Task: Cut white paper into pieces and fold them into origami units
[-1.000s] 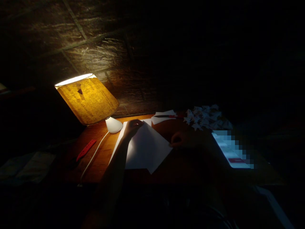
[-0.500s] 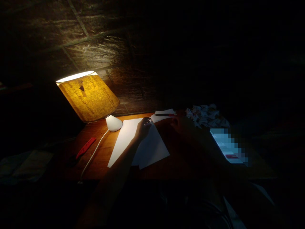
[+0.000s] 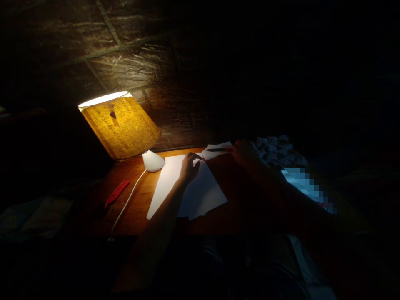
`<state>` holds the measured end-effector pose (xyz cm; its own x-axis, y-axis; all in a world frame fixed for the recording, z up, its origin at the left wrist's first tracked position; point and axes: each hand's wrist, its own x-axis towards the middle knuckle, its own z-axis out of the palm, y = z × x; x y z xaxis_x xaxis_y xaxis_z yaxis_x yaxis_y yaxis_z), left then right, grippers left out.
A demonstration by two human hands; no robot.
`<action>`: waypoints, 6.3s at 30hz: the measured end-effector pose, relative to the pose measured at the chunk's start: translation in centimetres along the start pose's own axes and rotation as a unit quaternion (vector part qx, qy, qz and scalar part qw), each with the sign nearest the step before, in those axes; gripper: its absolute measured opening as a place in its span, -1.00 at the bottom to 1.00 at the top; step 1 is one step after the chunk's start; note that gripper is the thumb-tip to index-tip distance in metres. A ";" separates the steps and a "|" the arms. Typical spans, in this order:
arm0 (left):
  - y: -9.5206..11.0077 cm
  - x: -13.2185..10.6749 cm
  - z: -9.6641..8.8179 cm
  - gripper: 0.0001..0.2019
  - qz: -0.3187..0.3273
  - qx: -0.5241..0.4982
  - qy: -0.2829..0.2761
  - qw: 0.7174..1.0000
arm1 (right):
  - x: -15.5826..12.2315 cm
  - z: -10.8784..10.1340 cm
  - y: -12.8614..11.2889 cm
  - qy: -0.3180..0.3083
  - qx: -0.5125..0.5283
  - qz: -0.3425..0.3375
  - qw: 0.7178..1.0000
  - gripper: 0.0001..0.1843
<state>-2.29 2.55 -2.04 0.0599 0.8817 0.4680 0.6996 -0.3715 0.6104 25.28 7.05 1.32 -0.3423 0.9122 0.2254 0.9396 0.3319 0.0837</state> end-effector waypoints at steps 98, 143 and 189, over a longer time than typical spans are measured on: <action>4.8 -7.4 -1.2 -0.72 0.265 0.040 -0.231 0.935 | -24.3 -2.5 -10.3 0.093 0.237 0.149 0.955 -0.85; 4.4 -7.4 -0.9 -0.69 0.235 0.013 -0.215 0.948 | -21.4 -1.8 -10.3 0.067 0.204 0.171 0.962 -0.94; 3.9 -6.9 -1.0 -0.52 0.175 0.106 -0.198 0.959 | -19.0 -2.6 -11.3 0.008 0.191 0.214 0.958 -0.91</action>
<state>-0.68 -5.29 -2.27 0.5535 0.7709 0.3152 0.7143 -0.6340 0.2964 21.16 -14.70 -1.43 0.0782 0.9814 0.1754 0.9251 -0.0058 -0.3796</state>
